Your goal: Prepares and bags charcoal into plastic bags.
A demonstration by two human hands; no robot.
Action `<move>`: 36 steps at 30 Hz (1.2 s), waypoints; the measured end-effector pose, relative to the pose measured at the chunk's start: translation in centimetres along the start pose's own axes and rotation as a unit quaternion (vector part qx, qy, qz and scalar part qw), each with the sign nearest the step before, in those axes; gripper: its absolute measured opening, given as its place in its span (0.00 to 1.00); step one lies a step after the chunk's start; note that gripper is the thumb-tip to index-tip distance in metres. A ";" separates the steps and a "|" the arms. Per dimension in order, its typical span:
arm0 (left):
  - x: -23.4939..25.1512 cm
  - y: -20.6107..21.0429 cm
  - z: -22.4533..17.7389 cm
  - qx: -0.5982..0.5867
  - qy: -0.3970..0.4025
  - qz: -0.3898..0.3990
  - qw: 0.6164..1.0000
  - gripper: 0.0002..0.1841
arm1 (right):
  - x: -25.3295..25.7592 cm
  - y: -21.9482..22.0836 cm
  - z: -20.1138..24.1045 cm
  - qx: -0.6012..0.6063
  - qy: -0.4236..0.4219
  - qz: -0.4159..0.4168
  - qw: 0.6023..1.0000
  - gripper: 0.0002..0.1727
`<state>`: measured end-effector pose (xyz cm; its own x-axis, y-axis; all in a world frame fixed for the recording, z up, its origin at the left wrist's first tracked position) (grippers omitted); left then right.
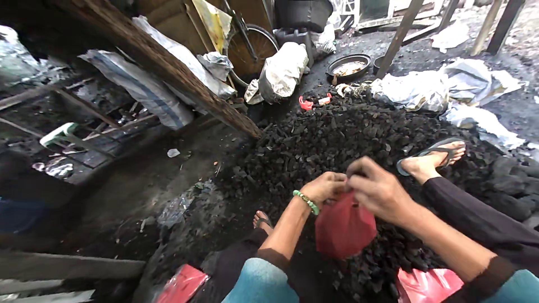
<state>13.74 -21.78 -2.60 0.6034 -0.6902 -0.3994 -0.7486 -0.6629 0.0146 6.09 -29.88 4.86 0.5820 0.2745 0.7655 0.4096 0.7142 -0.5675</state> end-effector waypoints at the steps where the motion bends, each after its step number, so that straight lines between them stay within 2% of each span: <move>1: -0.1 -0.6 0.4 -0.010 0.010 0.002 1.000 0.08 | 0.4 -0.9 -0.9 -0.026 0.010 -0.011 1.000 0.05; 4: -1.1 -1.3 2.2 -0.030 0.049 0.017 0.998 0.06 | 0.8 -2.0 -3.7 -0.090 0.027 -0.018 0.995 0.08; 6: -1.3 -0.2 2.9 -0.027 0.056 0.018 0.998 0.06 | 0.4 -2.0 -5.7 -0.096 0.075 -0.014 0.992 0.15; 8: -1.1 1.0 3.2 -0.007 0.071 -0.030 0.997 0.12 | -0.4 -1.3 -7.5 -0.090 0.139 0.000 0.986 0.23; 10: -0.5 1.1 3.5 -0.046 0.106 -0.110 0.987 0.11 | -1.5 -0.3 -9.0 -0.034 0.230 0.030 0.972 0.25; 11: -0.2 1.0 3.5 -0.066 0.134 -0.147 0.978 0.09 | -2.3 0.2 -9.7 0.029 0.284 0.039 0.958 0.22; 13: 0.0 1.0 3.2 -0.076 0.181 -0.173 0.965 0.08 | -4.8 1.9 -10.2 0.208 0.371 0.035 0.904 0.17; 15: 0.0 1.4 2.8 -0.019 0.195 -0.148 0.969 0.08 | -7.8 4.0 -10.2 0.390 0.412 0.007 0.824 0.32; 16: -0.1 1.5 2.6 0.027 0.189 -0.134 0.972 0.08 | -8.9 4.5 -10.2 0.444 0.421 -0.007 0.791 0.37; 18: -0.2 1.8 2.7 0.140 0.174 -0.117 0.968 0.08 | -10.6 4.9 -10.3 0.472 0.431 -0.019 0.769 0.37; 19: -0.3 2.1 2.6 0.220 0.175 -0.117 0.953 0.10 | -11.2 5.0 -10.5 0.466 0.440 -0.019 0.767 0.35; 21: -0.7 3.0 2.2 0.392 0.208 -0.153 0.883 0.11 | -11.9 5.3 -10.6 0.435 0.474 -0.022 0.765 0.30; 23: -1.6 4.0 1.8 0.487 0.326 -0.237 0.775 0.11 | -11.9 5.6 -10.3 0.396 0.524 -0.020 0.754 0.32; 25: -2.6 4.7 2.1 0.532 0.438 -0.310 0.655 0.12 | -11.9 5.9 -10.4 0.379 0.558 -0.019 0.738 0.33; 26: -3.0 4.9 2.4 0.545 0.468 -0.322 0.617 0.13 | -12.0 6.2 -10.6 0.385 0.570 -0.016 0.725 0.33; 28: -3.2 5.3 3.0 0.564 0.475 -0.312 0.599 0.12 | -12.2 6.9 -10.9 0.422 0.574 -0.010 0.701 0.26; 29: -3.1 5.3 3.1 0.569 0.455 -0.305 0.614 0.10 | -12.1 7.1 -10.9 0.452 0.553 -0.005 0.700 0.20; 30: -2.8 5.1 3.2 0.565 0.405 -0.290 0.658 0.08 | -12.0 7.2 -10.8 0.472 0.532 0.010 0.703 0.19; 31: -2.4 4.6 3.3 0.540 0.316 -0.259 0.736 0.09 | -11.9 7.2 -10.6 0.479 0.515 0.027 0.711 0.22; 32: -2.0 4.0 3.5 0.481 0.198 -0.205 0.829 0.13 | -11.9 7.2 -10.4 0.477 0.499 0.041 0.723 0.25; 33: -1.7 3.3 4.1 0.387 0.093 -0.150 0.905 0.15 | -11.9 7.1 -10.4 0.464 0.484 0.052 0.740 0.26; 34: -1.5 3.0 4.6 0.272 0.037 -0.119 0.954 0.15 | -11.8 6.9 -10.3 0.433 0.472 0.058 0.766 0.25; 35: -1.4 3.1 5.3 0.139 0.007 -0.104 0.985 0.12 | -11.6 6.5 -10.1 0.390 0.457 0.059 0.797 0.23; 36: -1.4 3.5 6.0 0.002 -0.018 -0.093 0.996 0.11 | -11.1 6.0 -9.6 0.346 0.442 0.050 0.826 0.20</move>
Point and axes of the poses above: each hand's wrist, its own x-axis towards the middle knuckle, its own y-axis out of the palm, z = x × y, the point moved 8 cm from there along x, towards the middle knuckle, and after that the axes turned 1 degree about -z, right-handed, at the moved point
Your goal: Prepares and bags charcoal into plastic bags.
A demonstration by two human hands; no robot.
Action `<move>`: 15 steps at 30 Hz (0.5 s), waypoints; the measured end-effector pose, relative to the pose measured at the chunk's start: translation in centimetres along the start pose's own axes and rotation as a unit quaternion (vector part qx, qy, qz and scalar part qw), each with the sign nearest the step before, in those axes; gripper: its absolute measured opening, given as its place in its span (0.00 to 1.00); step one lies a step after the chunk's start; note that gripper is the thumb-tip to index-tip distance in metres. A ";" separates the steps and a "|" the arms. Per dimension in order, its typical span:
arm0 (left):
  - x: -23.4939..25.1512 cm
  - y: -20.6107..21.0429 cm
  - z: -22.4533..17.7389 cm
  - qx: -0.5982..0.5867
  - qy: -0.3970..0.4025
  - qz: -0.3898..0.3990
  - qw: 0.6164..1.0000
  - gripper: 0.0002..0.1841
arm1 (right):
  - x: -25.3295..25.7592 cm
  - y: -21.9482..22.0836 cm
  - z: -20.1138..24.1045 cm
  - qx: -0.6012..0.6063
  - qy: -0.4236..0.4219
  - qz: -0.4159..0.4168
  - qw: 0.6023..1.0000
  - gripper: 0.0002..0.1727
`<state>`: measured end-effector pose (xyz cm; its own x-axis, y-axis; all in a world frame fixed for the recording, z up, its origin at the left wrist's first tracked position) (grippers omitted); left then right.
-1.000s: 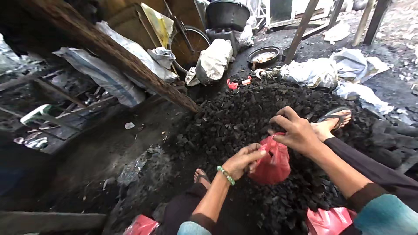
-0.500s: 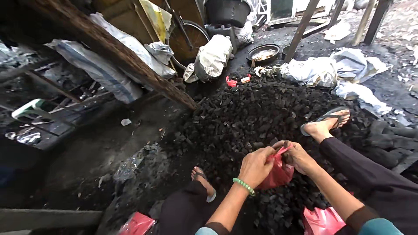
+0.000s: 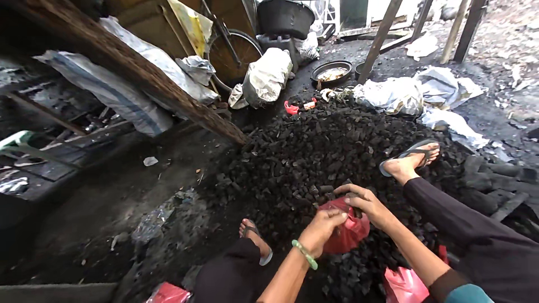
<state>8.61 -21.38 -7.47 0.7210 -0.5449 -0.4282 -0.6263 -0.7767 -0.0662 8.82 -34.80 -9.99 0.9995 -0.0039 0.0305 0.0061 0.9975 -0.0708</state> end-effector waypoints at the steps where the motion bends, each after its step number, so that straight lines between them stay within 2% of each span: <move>1: -0.1 0.5 0.6 -0.116 -0.034 0.007 0.993 0.12 | -0.3 0.2 0.7 -0.028 -0.025 -0.029 0.999 0.17; 4: 0.1 2.3 0.8 -0.338 -0.069 0.015 0.938 0.20 | -0.7 0.4 2.0 -0.046 -0.093 -0.140 0.985 0.14; 7: 0.5 2.5 1.3 -0.430 -0.064 0.016 0.900 0.23 | -0.9 0.2 2.0 -0.002 -0.111 -0.185 0.976 0.11; 9: 0.5 1.4 1.8 -0.427 -0.049 -0.019 0.903 0.21 | -1.2 0.1 1.9 0.016 -0.140 -0.161 0.977 0.12; 11: 0.2 -0.1 1.7 -0.375 -0.036 -0.068 0.924 0.19 | -2.0 0.3 2.5 -0.054 -0.195 -0.138 0.970 0.28; 12: 0.2 -0.4 1.4 -0.344 -0.028 -0.073 0.936 0.21 | -2.4 0.3 2.7 -0.094 -0.223 -0.146 0.959 0.33; 13: 0.1 -0.5 1.2 -0.313 -0.021 -0.072 0.947 0.24 | -2.8 0.2 2.8 -0.135 -0.246 -0.164 0.946 0.32; 15: -0.2 -0.2 0.7 -0.248 -0.004 -0.063 0.967 0.26 | -3.2 -0.1 2.9 -0.200 -0.281 -0.214 0.914 0.23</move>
Point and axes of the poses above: each hand's wrist, its own x-axis towards the middle knuckle, its own y-axis out of the palm, z = x × y, the point moved 8 cm from there along x, towards the middle knuckle, and after that the axes turned 1 degree about -z, right-handed, at the moved point
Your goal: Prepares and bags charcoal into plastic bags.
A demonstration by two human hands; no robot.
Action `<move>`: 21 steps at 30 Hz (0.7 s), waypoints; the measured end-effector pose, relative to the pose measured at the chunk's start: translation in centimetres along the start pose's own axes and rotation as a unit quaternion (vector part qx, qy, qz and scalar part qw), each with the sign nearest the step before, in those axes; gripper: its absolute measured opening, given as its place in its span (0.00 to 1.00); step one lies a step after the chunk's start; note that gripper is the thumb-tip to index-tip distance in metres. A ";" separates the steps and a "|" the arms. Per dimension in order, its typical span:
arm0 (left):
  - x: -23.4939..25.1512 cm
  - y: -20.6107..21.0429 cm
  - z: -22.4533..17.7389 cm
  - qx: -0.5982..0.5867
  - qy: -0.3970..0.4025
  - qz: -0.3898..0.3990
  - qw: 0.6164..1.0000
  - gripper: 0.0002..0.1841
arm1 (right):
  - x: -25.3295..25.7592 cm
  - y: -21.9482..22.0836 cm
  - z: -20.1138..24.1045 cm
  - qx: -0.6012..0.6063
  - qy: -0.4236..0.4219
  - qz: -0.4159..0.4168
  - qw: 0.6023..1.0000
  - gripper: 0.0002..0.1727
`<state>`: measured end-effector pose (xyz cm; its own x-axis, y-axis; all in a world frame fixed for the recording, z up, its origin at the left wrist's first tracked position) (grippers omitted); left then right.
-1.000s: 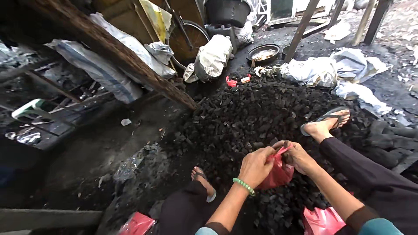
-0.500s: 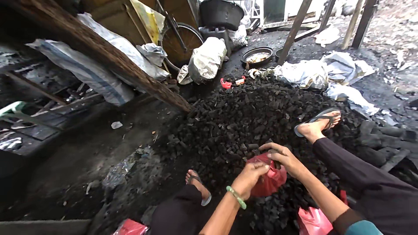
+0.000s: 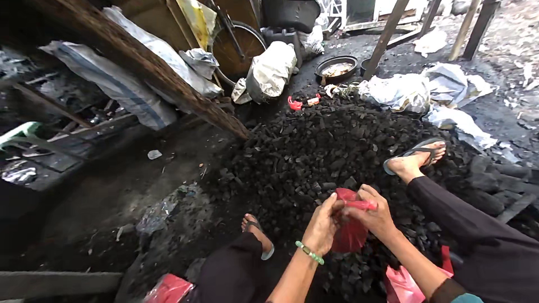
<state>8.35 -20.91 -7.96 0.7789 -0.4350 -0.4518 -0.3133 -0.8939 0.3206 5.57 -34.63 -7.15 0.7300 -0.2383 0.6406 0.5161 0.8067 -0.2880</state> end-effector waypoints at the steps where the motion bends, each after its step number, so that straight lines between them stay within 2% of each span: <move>1: -0.2 0.3 -0.3 0.052 0.020 0.012 0.998 0.27 | 0.2 0.0 0.2 -0.028 -0.020 -0.016 0.999 0.21; 3: -0.7 0.6 -1.3 0.223 0.070 0.019 0.972 0.26 | 0.8 0.3 1.1 -0.077 -0.078 -0.023 0.994 0.19; 4: -1.1 0.9 -2.1 0.340 0.093 0.011 0.936 0.25 | 1.3 0.5 1.6 -0.096 -0.108 -0.018 0.989 0.17; 6: -2.6 2.1 -3.8 0.549 0.109 0.005 0.829 0.24 | 2.5 0.9 3.0 -0.124 -0.169 -0.004 0.978 0.13; 7: -3.3 2.6 -4.3 0.610 0.110 0.004 0.785 0.25 | 3.0 1.2 3.8 -0.133 -0.199 0.006 0.971 0.13; 8: -3.8 2.9 -4.6 0.638 0.110 0.009 0.762 0.25 | 3.6 1.4 4.6 -0.136 -0.227 0.018 0.964 0.13; 9: -4.3 2.7 -4.8 0.634 0.120 0.015 0.763 0.24 | 4.2 1.4 5.1 -0.138 -0.251 0.031 0.958 0.13; 11: -5.4 1.0 -4.4 0.577 0.150 0.018 0.803 0.23 | 5.0 0.6 4.4 -0.152 -0.263 0.067 0.950 0.10; 14: -6.2 -2.2 -0.2 0.498 0.109 0.029 0.860 0.21 | 3.6 -0.8 -0.4 -0.185 -0.201 0.137 0.952 0.08; 17: -5.0 -3.7 2.8 0.500 0.019 0.045 0.865 0.19 | 1.3 0.4 -2.6 -0.214 -0.175 0.178 0.944 0.08; 19: -3.3 -5.1 3.7 0.503 -0.013 0.067 0.861 0.18 | 0.4 0.5 -3.2 -0.219 -0.147 0.181 0.948 0.08; 21: -1.7 -7.0 3.6 0.454 -0.017 0.059 0.889 0.13 | -0.6 0.2 -2.7 -0.200 -0.115 0.160 0.960 0.08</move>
Point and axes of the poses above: each hand's wrist, its own x-axis towards the middle knuckle, its own y-axis out of the palm, z = x × y, the point moved 8 cm from there along x, towards the middle knuckle, and after that the axes turned 1 degree about -z, right-handed, at the moved point
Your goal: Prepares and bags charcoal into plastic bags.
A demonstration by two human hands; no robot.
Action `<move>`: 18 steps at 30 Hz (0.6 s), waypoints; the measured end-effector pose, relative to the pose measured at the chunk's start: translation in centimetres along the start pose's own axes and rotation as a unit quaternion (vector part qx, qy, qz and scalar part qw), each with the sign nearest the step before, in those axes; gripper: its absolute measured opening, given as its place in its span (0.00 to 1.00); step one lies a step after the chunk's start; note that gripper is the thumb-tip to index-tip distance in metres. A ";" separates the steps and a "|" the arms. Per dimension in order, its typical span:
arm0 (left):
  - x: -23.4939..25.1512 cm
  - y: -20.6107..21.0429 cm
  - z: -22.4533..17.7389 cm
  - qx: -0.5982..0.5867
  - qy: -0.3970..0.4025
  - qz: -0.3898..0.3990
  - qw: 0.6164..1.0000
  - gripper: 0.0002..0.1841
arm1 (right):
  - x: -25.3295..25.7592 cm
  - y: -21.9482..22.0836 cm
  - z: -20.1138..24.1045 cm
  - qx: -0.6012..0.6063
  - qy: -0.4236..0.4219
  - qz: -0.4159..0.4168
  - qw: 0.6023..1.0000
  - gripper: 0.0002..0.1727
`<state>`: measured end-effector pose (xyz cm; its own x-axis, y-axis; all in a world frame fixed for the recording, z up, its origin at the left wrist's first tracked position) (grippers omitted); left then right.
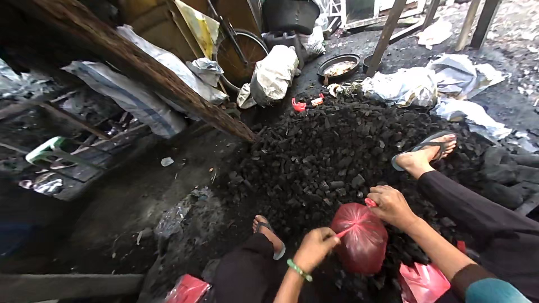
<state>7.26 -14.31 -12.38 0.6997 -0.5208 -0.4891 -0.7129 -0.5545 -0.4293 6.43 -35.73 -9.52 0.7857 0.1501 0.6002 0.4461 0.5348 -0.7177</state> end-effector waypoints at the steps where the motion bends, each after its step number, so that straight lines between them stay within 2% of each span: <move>1: 0.5 -0.9 0.5 -0.061 -0.007 -0.021 0.998 0.10 | -0.6 -0.2 0.4 0.018 0.019 -0.016 1.000 0.07; 3: 1.6 -2.7 0.6 -0.190 -0.016 -0.084 0.978 0.06 | -1.8 -0.2 1.7 0.067 0.059 -0.048 0.995 0.10; 6: 2.8 -3.2 -1.5 -0.263 0.003 -0.145 0.954 0.06 | -2.3 0.4 5.8 0.113 0.046 -0.084 0.989 0.19; 8: 3.3 -2.1 -3.5 -0.246 0.030 -0.133 0.960 0.06 | -1.6 0.7 7.9 0.126 0.016 -0.081 0.989 0.21; 9: 3.3 -1.3 -4.4 -0.232 0.039 -0.103 0.966 0.07 | -1.2 0.5 8.1 0.137 0.015 -0.080 0.987 0.20; 12: 2.8 0.4 -6.0 -0.228 0.073 -0.010 0.971 0.08 | 0.2 -1.0 5.9 0.156 0.061 -0.098 0.981 0.14; 15: 2.2 0.7 -6.4 -0.236 0.111 -0.001 0.965 0.07 | 0.2 -0.9 2.8 0.186 0.126 -0.085 0.971 0.16; 16: 2.2 0.7 -6.4 -0.240 0.116 -0.014 0.964 0.06 | -0.2 -0.3 2.2 0.240 0.164 -0.065 0.955 0.16; 18: 2.4 0.9 -6.1 -0.278 0.118 -0.035 0.953 0.05 | -1.2 0.6 1.8 0.353 0.246 -0.020 0.902 0.08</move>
<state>8.58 -20.06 -9.30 0.7826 -0.5650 -0.2613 -0.5744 -0.8173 0.0468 4.98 -34.04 -10.03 0.9477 -0.1757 0.2663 0.2306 0.9541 -0.1910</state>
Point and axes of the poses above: each hand's wrist, its own x-axis towards the middle knuckle, its own y-axis out of the palm, z = x × y, the point moved 8 cm from there along x, towards the middle knuckle, and after that the axes turned 1 degree about -z, right-handed, at the moved point
